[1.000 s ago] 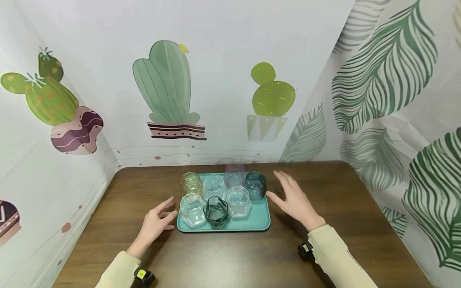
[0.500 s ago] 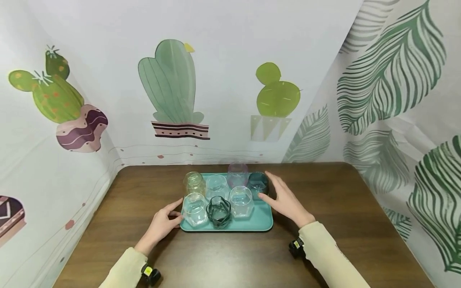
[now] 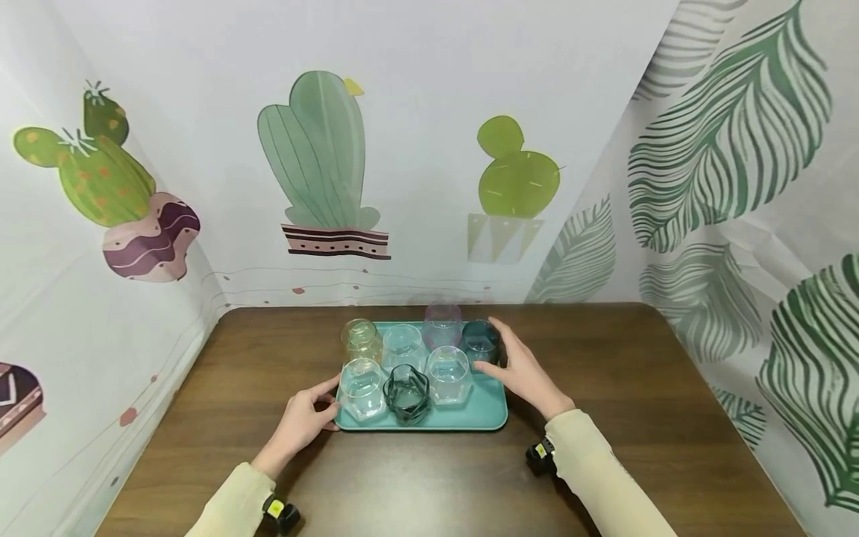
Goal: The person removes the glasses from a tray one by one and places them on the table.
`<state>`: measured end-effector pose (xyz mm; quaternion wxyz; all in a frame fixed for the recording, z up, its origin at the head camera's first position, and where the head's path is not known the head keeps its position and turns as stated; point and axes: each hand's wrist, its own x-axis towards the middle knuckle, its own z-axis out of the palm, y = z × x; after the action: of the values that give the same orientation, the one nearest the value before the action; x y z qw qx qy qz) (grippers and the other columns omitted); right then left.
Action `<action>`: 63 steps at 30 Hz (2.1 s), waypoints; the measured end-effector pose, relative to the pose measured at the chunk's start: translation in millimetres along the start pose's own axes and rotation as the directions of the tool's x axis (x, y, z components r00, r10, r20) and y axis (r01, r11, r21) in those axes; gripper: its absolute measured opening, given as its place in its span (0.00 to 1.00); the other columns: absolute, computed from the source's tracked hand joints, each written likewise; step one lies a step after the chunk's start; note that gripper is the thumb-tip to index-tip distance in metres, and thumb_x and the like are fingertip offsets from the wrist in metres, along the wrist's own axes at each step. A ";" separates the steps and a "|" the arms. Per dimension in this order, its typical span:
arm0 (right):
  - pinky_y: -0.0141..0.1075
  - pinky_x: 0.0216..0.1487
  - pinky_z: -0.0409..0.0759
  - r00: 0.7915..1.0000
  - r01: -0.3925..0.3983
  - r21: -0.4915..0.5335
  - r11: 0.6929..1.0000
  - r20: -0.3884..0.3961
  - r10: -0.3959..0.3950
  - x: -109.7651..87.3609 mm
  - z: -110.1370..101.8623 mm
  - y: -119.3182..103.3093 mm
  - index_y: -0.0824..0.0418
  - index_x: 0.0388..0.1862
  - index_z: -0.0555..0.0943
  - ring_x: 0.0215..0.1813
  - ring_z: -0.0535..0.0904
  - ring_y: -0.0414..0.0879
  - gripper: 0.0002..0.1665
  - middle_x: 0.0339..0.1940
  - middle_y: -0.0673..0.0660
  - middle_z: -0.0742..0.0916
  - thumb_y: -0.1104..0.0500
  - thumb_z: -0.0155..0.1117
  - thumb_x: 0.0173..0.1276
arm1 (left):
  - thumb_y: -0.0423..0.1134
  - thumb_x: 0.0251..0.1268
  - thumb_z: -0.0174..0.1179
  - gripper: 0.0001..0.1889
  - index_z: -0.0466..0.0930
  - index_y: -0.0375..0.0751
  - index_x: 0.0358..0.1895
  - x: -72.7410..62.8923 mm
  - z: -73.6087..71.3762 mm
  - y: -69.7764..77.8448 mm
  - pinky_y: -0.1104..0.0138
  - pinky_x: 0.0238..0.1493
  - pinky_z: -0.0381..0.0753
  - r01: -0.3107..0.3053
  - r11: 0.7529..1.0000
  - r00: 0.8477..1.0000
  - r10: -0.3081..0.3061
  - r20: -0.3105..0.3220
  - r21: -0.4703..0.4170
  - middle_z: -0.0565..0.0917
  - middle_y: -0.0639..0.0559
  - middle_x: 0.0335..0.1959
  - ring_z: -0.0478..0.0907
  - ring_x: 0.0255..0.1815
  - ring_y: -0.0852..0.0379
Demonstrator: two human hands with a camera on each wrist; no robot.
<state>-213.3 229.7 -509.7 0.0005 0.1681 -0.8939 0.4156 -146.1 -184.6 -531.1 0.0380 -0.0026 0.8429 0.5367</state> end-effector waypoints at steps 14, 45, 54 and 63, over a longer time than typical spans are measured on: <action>0.65 0.69 0.75 0.999 0.024 0.080 0.996 -0.042 -0.020 4.0 2.9 3.6 0.57 0.81 0.56 0.71 0.72 0.67 0.52 0.75 0.70 0.71 0.51 0.77 0.68 | 0.21 0.62 0.59 0.31 0.76 0.33 0.71 -3.2 4.5 1.8 0.67 0.23 0.89 -0.015 1.000 0.999 0.016 -0.044 0.019 0.83 0.40 0.38 0.85 0.19 0.54; 0.50 0.52 0.88 0.987 0.021 0.022 1.000 -0.162 -0.017 8.8 -26.0 6.6 0.56 0.77 0.66 0.53 0.84 0.58 0.50 0.63 0.64 0.82 0.51 0.82 0.62 | 0.24 0.69 0.60 0.30 0.73 0.37 0.74 -4.8 0.8 -9.9 0.68 0.28 0.90 -0.034 0.999 0.999 0.034 -0.026 -0.004 0.81 0.40 0.42 0.84 0.23 0.56; 0.42 0.45 0.87 0.983 0.003 -0.048 0.999 -0.181 -0.012 4.0 -43.5 21.9 0.58 0.78 0.65 0.51 0.83 0.57 0.50 0.61 0.65 0.82 0.50 0.81 0.63 | 0.23 0.68 0.60 0.30 0.74 0.37 0.74 -6.5 4.1 -11.6 0.68 0.27 0.90 -0.041 0.999 0.999 0.040 -0.032 -0.011 0.81 0.39 0.41 0.83 0.22 0.57; 0.48 0.49 0.87 0.974 -0.051 -0.086 0.995 -0.226 0.031 -0.2 -60.4 37.1 0.64 0.78 0.63 0.54 0.83 0.63 0.51 0.62 0.70 0.81 0.50 0.79 0.65 | 0.22 0.67 0.60 0.30 0.74 0.36 0.73 -7.2 7.9 -12.9 0.68 0.26 0.90 -0.057 0.998 0.998 0.056 -0.037 -0.018 0.81 0.40 0.40 0.83 0.21 0.57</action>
<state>-232.7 296.8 -497.7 0.1003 0.1015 -0.9094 0.3908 -137.8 -183.2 -545.6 0.0073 0.0109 0.8381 0.5453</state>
